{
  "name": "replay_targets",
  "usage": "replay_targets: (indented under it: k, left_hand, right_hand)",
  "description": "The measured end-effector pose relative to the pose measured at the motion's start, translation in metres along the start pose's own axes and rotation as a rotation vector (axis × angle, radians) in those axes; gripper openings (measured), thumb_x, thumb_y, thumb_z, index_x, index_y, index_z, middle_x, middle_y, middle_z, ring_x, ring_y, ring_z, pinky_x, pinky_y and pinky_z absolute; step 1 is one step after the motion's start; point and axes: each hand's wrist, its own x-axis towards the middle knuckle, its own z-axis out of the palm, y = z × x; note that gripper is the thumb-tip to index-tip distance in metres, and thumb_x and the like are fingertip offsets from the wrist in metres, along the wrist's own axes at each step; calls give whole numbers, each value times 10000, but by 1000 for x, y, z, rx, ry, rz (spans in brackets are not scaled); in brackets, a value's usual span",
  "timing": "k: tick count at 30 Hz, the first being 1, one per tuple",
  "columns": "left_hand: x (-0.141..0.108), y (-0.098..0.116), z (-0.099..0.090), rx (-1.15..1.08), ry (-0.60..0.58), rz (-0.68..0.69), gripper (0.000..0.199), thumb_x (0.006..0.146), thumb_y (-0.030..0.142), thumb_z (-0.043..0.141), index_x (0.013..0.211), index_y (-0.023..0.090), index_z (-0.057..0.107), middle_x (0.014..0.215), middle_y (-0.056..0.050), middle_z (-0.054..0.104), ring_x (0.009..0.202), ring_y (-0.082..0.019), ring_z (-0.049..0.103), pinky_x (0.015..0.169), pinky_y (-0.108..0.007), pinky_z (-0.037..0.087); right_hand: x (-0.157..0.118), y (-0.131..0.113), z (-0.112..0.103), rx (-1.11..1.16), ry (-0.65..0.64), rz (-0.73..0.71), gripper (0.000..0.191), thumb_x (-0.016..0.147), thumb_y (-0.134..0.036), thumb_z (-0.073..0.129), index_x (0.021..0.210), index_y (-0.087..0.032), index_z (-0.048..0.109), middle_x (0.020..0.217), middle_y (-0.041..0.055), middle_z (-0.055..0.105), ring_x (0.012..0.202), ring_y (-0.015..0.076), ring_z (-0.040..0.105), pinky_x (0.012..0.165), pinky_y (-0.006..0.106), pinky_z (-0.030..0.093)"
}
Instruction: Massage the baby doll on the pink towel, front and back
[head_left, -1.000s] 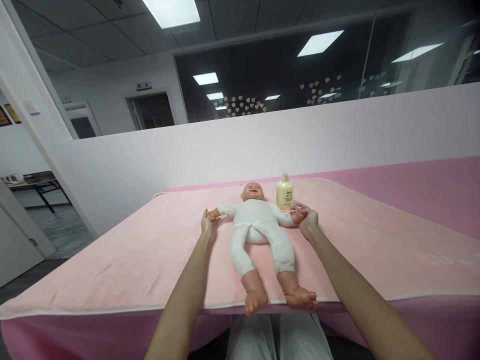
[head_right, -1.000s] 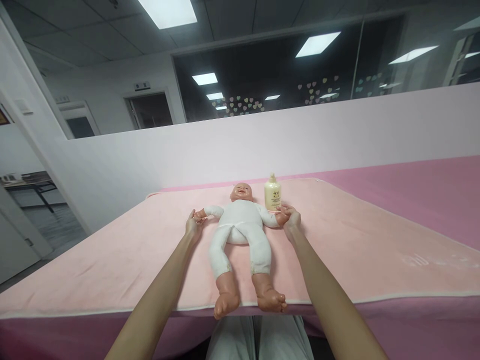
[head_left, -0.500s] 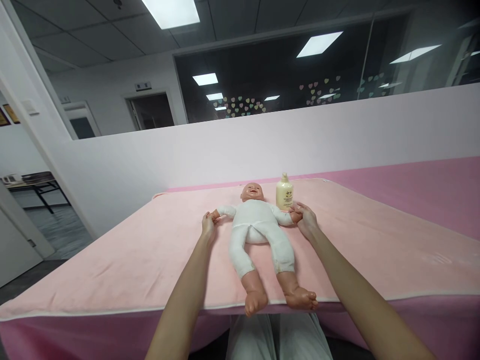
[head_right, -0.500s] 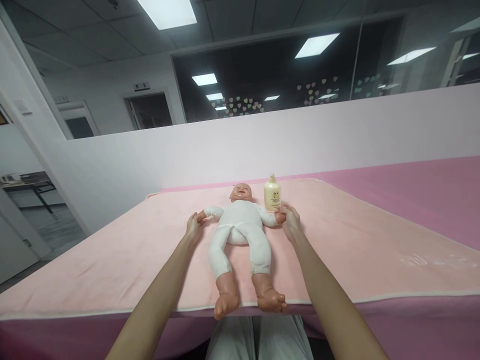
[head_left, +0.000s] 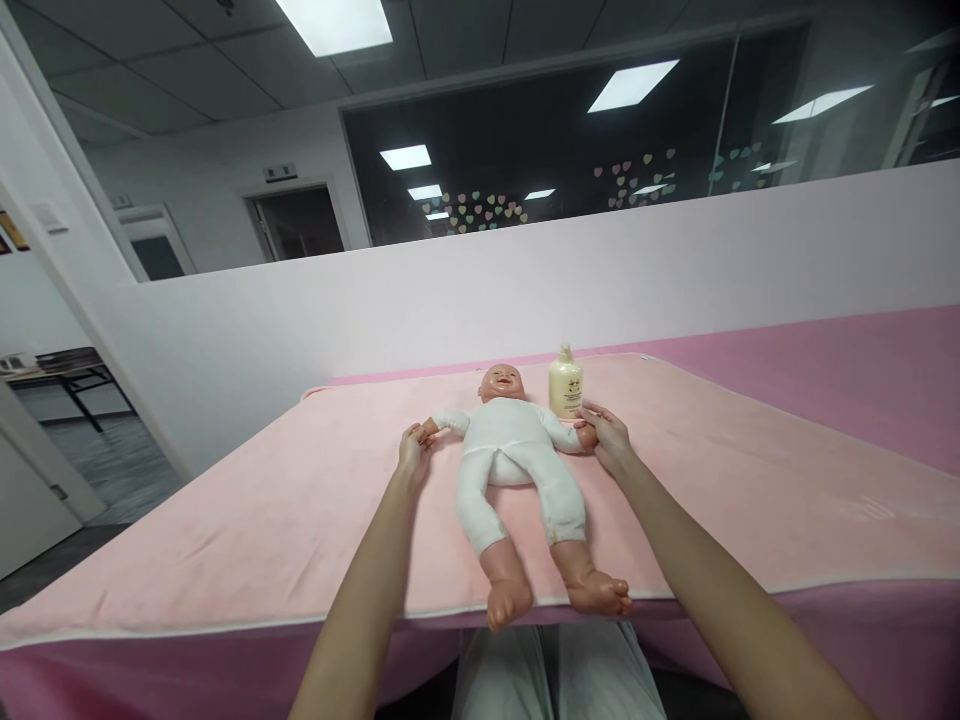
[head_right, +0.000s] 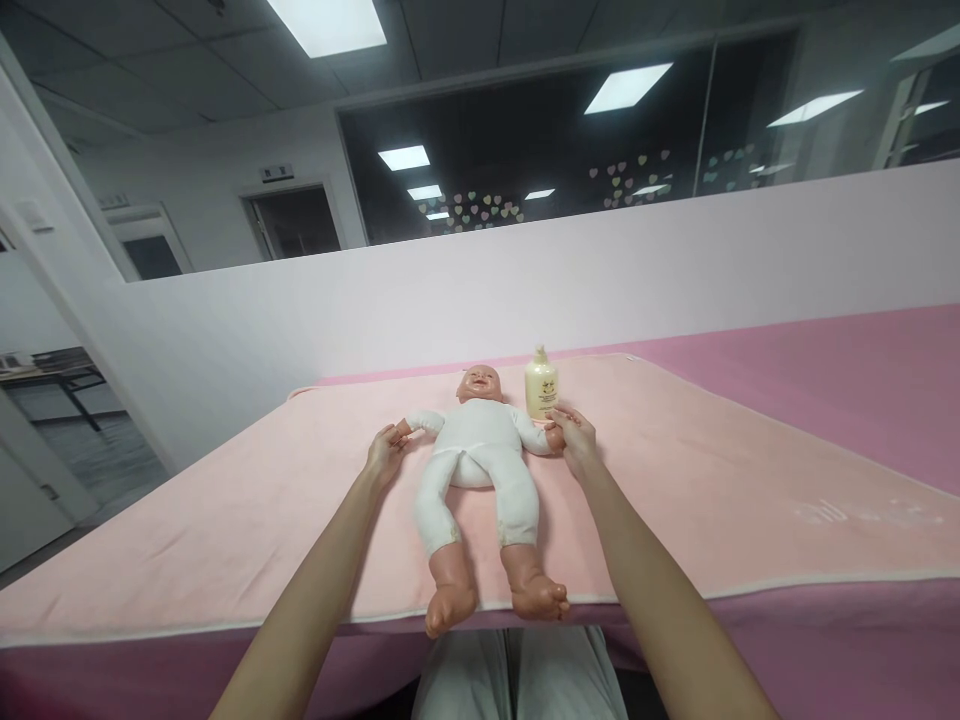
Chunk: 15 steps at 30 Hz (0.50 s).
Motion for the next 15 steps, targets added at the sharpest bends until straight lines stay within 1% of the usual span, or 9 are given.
replay_targets:
  k: [2, 6, 11, 15]
  left_hand:
    - [0, 0, 1, 36, 6, 9, 172, 824, 44, 492, 930, 178, 476, 660, 21, 529, 482, -86, 499, 607, -254, 505]
    - [0, -1, 3, 70, 14, 28, 119, 853, 75, 470, 898, 186, 469, 671, 28, 524, 454, -67, 453, 625, -266, 515]
    - [-3, -1, 5, 103, 25, 58, 61, 886, 152, 459, 834, 184, 464, 636, 50, 473, 415, -44, 364, 568, -223, 486]
    - [-4, -2, 6, 112, 49, 76, 58, 863, 176, 487, 813, 186, 459, 627, 63, 438, 407, -34, 334, 536, -197, 456]
  right_hand:
    - [0, 1, 0, -8, 17, 13, 438, 466, -262, 810, 870, -171, 668, 570, 5, 649, 544, 138, 597, 540, 255, 524]
    - [0, 0, 1, 28, 67, 30, 384, 453, -256, 807, 804, -169, 676, 593, 7, 663, 522, 132, 585, 523, 258, 520]
    - [-3, -3, 4, 41, 118, 54, 266, 497, -262, 783, 717, -162, 670, 580, -1, 651, 496, 122, 568, 500, 257, 516]
    - [-5, -5, 5, 22, 133, 54, 214, 514, -244, 772, 671, -152, 659, 565, -7, 629, 493, 114, 568, 502, 243, 509]
